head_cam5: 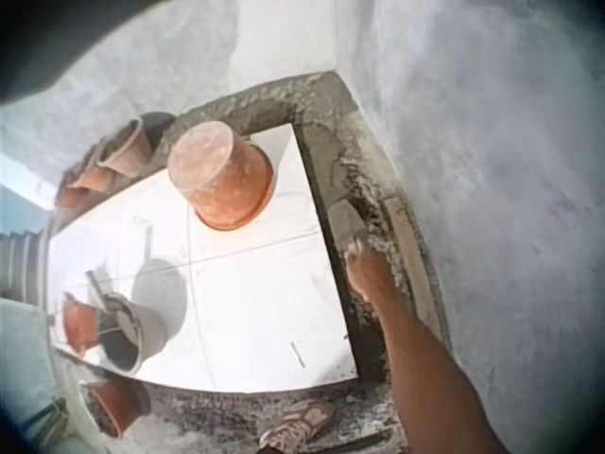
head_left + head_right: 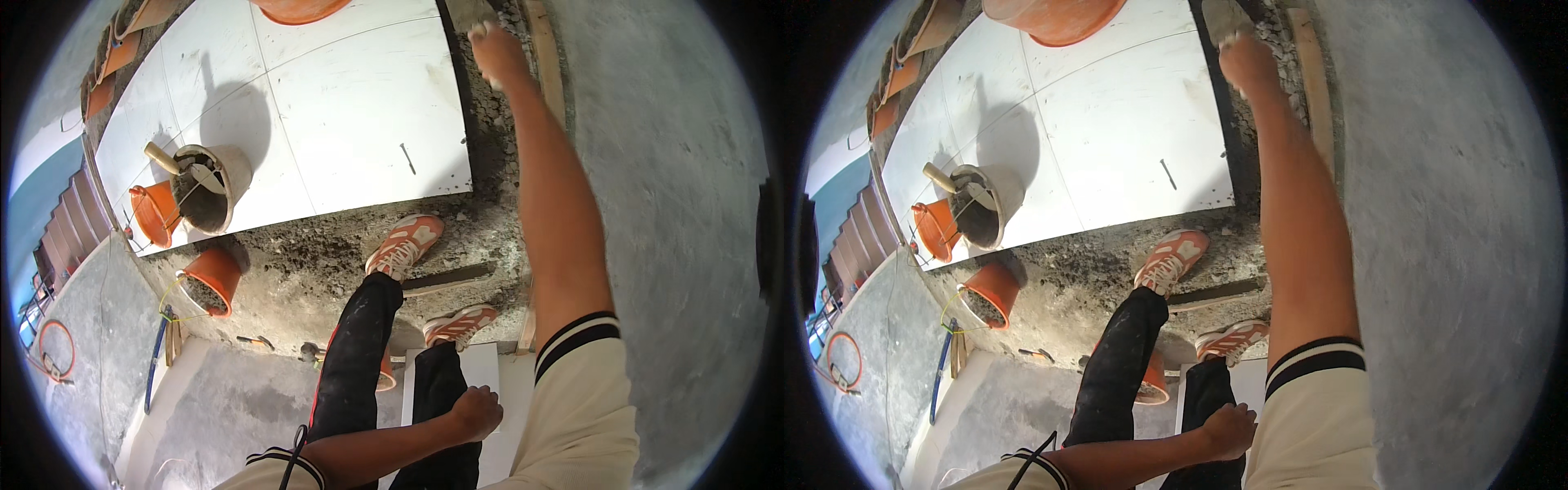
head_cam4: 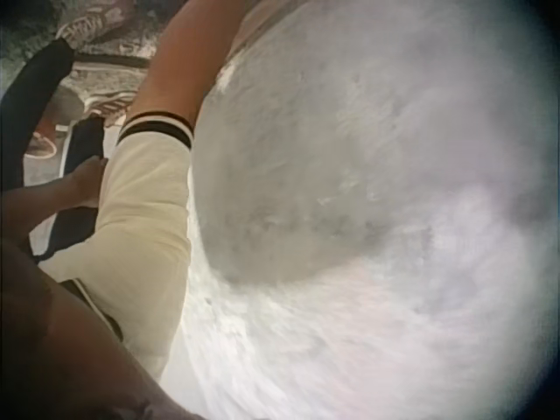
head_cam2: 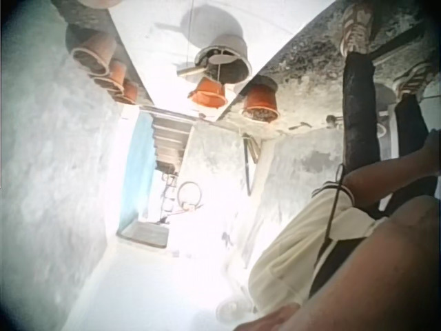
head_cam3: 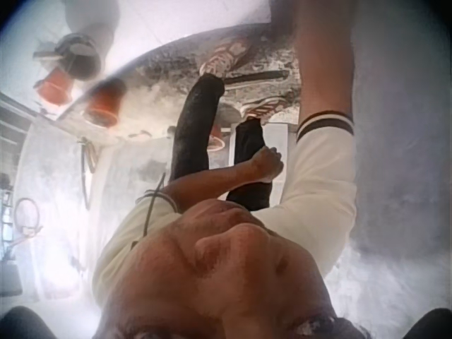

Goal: The person installs white ceramic floor tiles in a room under construction. They use a spirit level to check alignment, a hammer to tap tiles into place, and a trowel to spread cement mortar. The person also uses a string line for alignment and handles buckets of mortar.

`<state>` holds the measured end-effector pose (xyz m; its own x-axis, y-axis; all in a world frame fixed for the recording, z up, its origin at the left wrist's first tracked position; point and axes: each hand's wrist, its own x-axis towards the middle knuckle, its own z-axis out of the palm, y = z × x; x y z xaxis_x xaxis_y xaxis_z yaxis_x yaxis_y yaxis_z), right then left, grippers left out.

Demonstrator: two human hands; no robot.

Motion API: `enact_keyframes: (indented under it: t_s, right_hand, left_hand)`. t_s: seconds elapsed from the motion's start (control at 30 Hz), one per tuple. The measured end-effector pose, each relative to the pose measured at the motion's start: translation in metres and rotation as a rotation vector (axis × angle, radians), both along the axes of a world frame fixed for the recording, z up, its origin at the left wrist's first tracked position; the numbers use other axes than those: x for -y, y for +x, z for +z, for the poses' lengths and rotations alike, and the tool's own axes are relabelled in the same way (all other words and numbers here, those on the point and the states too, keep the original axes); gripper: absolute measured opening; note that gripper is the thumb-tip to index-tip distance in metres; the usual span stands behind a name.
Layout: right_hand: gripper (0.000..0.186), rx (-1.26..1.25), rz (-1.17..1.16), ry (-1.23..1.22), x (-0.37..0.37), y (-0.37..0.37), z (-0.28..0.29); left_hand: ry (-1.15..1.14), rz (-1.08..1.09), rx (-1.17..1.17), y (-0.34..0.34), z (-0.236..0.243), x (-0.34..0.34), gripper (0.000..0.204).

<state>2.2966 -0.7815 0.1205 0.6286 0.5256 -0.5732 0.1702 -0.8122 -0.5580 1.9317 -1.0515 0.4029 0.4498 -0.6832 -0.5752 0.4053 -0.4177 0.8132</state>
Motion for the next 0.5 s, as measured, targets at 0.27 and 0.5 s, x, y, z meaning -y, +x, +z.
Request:
enact_keyframes:
  t_s: [0.27,0.5]
  right_hand:
    - [0.057,-0.082,0.065,-0.152,-0.005,0.006,0.006]
    - [0.051,0.066,0.108,-0.171,0.154,-0.124,0.017]
  left_hand:
    - [-0.003,0.109,0.071,0.013,-0.004,-0.014,0.02]
    - [-0.01,0.142,0.04,0.019,-0.004,-0.025,0.02]
